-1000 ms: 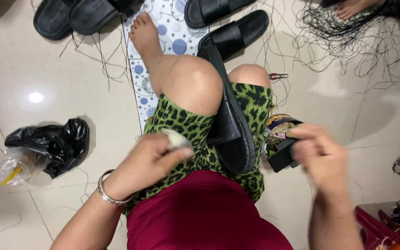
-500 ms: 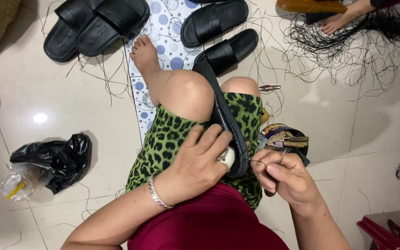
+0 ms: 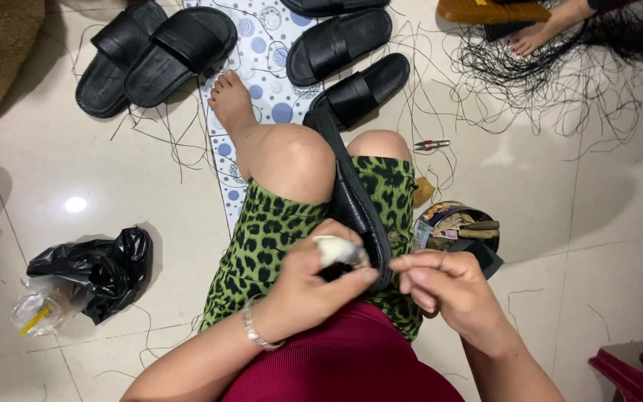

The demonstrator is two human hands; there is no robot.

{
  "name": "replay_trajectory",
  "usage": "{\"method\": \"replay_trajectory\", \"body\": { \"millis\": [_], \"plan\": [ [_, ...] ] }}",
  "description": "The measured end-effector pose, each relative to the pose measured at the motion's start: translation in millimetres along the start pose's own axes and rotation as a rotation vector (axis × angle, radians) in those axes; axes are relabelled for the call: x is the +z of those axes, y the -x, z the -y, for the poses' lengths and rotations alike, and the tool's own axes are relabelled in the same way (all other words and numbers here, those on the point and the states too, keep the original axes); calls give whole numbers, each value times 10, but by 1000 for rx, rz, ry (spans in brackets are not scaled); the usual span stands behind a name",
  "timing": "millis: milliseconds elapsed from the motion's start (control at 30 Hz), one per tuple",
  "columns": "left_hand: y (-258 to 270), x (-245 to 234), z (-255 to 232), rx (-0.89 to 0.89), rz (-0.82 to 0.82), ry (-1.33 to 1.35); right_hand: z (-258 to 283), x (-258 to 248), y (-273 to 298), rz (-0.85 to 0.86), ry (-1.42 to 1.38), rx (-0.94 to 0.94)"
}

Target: Hand-sewing the sole and upper of a black sandal using a needle and thread while sitting on the floor.

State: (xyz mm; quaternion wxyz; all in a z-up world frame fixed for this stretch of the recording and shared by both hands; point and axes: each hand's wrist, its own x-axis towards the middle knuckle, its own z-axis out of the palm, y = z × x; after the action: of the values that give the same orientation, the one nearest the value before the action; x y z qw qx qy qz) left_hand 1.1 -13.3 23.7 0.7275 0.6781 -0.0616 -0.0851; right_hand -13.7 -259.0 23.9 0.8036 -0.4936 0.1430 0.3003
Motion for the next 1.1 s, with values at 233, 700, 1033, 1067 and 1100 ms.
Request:
{"method": "replay_trajectory", "body": {
  "millis": [233,700,1033,1067,1100],
  "plan": [
    [51,-78,-122,73,-13,70,-69,51,-176,-284,1146,-620],
    [19,-490,125,-411,387,559,264,51,-199,-21,942,-1],
    [-133,-882,595,-226,-226,1191,-277,25,-383,147,41,-238],
    [-82,-929,708,-329,-304,1151,-421,-37,-465,34,31,-269],
    [-97,-864,714,-316,-296,1149,-462,-132,-454,40,35,-281]
  ]
}}
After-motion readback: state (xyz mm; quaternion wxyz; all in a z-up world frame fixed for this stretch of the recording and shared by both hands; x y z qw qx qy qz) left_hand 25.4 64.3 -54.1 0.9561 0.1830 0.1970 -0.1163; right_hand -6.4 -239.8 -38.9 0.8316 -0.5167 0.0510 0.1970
